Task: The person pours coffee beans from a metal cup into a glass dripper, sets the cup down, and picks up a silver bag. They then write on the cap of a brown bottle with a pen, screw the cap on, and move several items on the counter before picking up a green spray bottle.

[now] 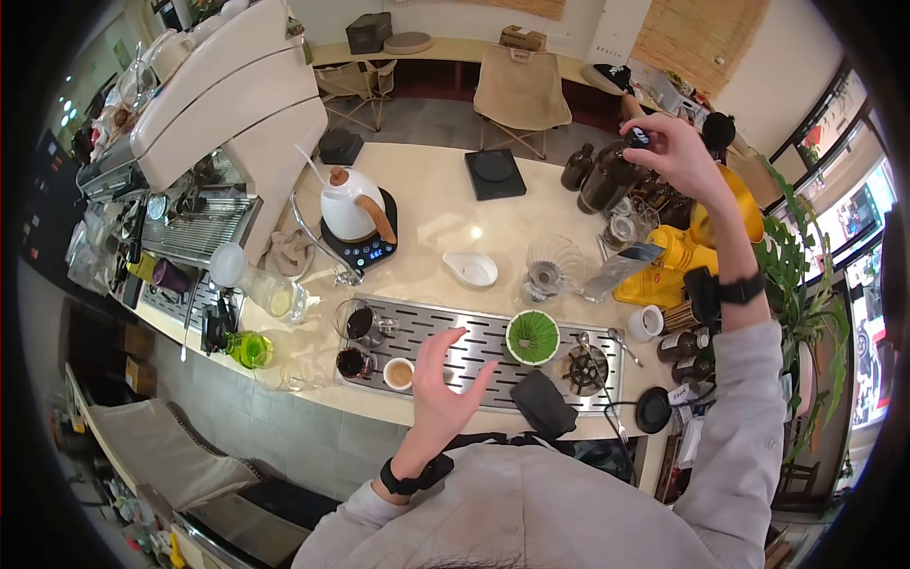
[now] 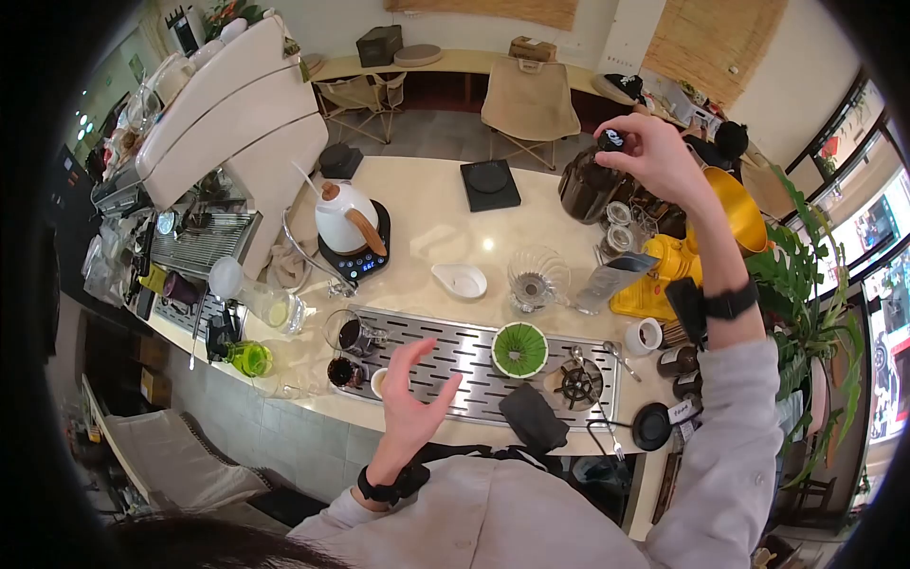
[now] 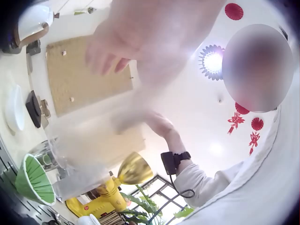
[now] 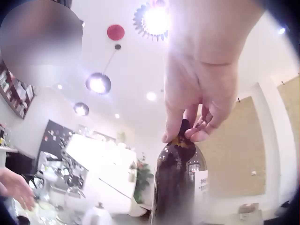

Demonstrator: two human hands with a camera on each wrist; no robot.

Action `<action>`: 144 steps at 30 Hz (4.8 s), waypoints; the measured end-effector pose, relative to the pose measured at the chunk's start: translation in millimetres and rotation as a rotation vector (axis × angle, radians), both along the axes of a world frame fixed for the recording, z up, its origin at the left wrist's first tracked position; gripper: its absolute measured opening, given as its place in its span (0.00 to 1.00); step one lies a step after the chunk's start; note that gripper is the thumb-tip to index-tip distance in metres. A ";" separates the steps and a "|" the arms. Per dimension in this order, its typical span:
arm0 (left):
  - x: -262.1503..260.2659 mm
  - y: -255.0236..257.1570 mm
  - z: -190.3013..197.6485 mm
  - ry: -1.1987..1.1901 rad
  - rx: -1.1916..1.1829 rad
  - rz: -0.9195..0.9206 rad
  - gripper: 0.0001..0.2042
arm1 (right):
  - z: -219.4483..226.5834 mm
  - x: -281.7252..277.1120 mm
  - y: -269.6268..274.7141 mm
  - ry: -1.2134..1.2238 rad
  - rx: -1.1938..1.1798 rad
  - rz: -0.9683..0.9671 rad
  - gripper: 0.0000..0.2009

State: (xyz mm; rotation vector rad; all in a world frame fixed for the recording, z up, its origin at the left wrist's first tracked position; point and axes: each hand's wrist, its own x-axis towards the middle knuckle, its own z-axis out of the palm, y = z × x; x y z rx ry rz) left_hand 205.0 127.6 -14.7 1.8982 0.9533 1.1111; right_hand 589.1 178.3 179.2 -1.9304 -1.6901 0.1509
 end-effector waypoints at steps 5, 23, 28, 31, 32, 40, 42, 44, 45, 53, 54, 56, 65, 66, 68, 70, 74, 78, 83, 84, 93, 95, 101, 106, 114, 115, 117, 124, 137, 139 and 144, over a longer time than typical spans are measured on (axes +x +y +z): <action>-11.5 -4.4 -12.0 -0.006 -0.071 0.039 0.22 | -64.1 55.8 58.1 -0.215 -0.142 0.085 0.19; -5.9 11.6 -29.7 0.139 -0.132 0.118 0.20 | -212.3 138.6 150.7 -0.253 -0.514 0.105 0.20; -2.2 18.6 -29.1 0.187 -0.149 0.108 0.20 | -230.6 150.7 159.0 -0.256 -0.494 0.131 0.18; -3.2 22.2 -33.1 0.204 -0.143 0.111 0.21 | -242.5 160.7 161.9 -0.290 -0.430 0.136 0.17; -3.4 23.2 -33.6 0.201 -0.147 0.111 0.21 | -244.3 165.0 163.5 -0.328 -0.459 0.143 0.19; 4.2 25.0 -32.5 0.189 -0.117 0.039 0.18 | -169.4 119.7 136.5 -0.416 -0.445 0.071 0.20; 7.2 23.8 -29.3 0.182 -0.109 0.002 0.16 | -121.6 90.9 110.6 -0.402 -0.381 0.075 0.19; 7.7 22.6 -24.3 0.191 -0.090 -0.045 0.14 | -76.4 52.2 59.9 -0.319 -0.374 0.063 0.21; 7.9 21.3 -22.7 0.194 -0.080 -0.064 0.13 | -65.6 36.4 32.0 -0.280 -0.368 0.062 0.21; 19.1 1.6 -22.5 0.166 -0.039 -0.271 0.11 | -164.6 43.4 -87.5 -0.525 -0.193 0.211 0.12; 20.7 -0.8 -18.9 0.178 -0.015 -0.302 0.10 | -163.4 39.6 -89.5 -0.513 -0.187 0.218 0.08; 22.5 -5.5 -13.8 0.186 0.018 -0.347 0.10 | -154.8 30.8 -107.2 -0.478 -0.229 0.165 0.04; 44.7 -10.1 0.9 0.039 -0.097 -0.525 0.20 | -24.4 -71.8 -210.0 -0.377 -0.102 0.034 0.05; 49.8 -8.9 1.4 0.023 -0.130 -0.580 0.23 | -12.4 -82.9 -220.4 -0.327 -0.105 0.076 0.07; 61.7 -7.1 2.1 -0.012 -0.218 -0.715 0.28 | 5.9 -100.9 -236.8 -0.228 -0.114 0.149 0.10; 77.0 -6.1 1.8 -0.050 -0.327 -0.882 0.33 | 14.0 -110.2 -242.9 -0.091 -0.084 0.306 0.12; 102.0 -13.0 -13.5 -0.298 -0.756 -1.333 0.39 | 7.9 -121.1 -245.7 0.105 -0.026 0.470 0.08; 95.4 -19.6 -38.2 -0.290 -1.067 -1.537 0.35 | -4.8 -126.1 -246.4 0.247 0.046 0.439 0.06; 81.9 -18.1 -29.0 -0.374 -0.937 -1.186 0.19 | -35.8 -139.2 -259.1 0.532 0.083 0.095 0.25; 75.9 -16.8 -32.0 -0.392 -0.928 -1.075 0.19 | -49.1 -135.8 -267.7 0.746 -0.027 0.037 0.33; 82.2 -24.3 -21.0 -0.411 -0.742 -0.724 0.19 | -162.5 -194.9 -266.6 0.829 -0.076 -0.389 0.24; 86.6 -21.6 -18.8 -0.338 -0.745 -0.803 0.20 | -171.4 -195.6 -265.6 0.843 -0.020 -0.437 0.20; 88.1 -7.7 -19.9 0.018 -0.741 -0.962 0.15 | -164.8 -195.6 -264.5 0.912 0.008 -0.545 0.15; 94.8 -22.8 -6.2 -0.016 -0.713 -0.810 0.08 | -168.1 -199.1 -257.2 0.901 0.166 -0.662 0.13; 99.1 -24.0 -6.2 -0.141 -0.762 -0.741 0.06 | -171.1 -174.3 -264.2 1.324 0.027 -0.346 0.18; 98.1 -22.9 -6.5 -0.134 -0.763 -0.750 0.08 | -174.0 -175.1 -264.7 1.311 0.028 -0.350 0.18; 96.9 -21.0 -6.8 -0.118 -0.765 -0.776 0.11 | -182.3 -178.0 -265.7 1.281 0.037 -0.364 0.17; 94.9 -14.4 -7.6 -0.093 -0.825 -0.948 0.25 | -182.5 -173.0 -260.9 1.235 0.027 -0.445 0.11; 86.2 -11.0 -9.1 -0.019 -0.837 -0.956 0.15 | -184.8 -162.7 -266.2 0.846 0.006 -0.364 0.11; 84.6 -11.4 -9.0 0.013 -0.783 -0.972 0.14 | -182.9 -162.0 -268.1 0.854 0.046 -0.352 0.11; 77.7 -10.9 -5.8 0.044 -0.577 -0.990 0.14 | -161.6 -167.7 -265.0 0.635 0.052 -0.328 0.12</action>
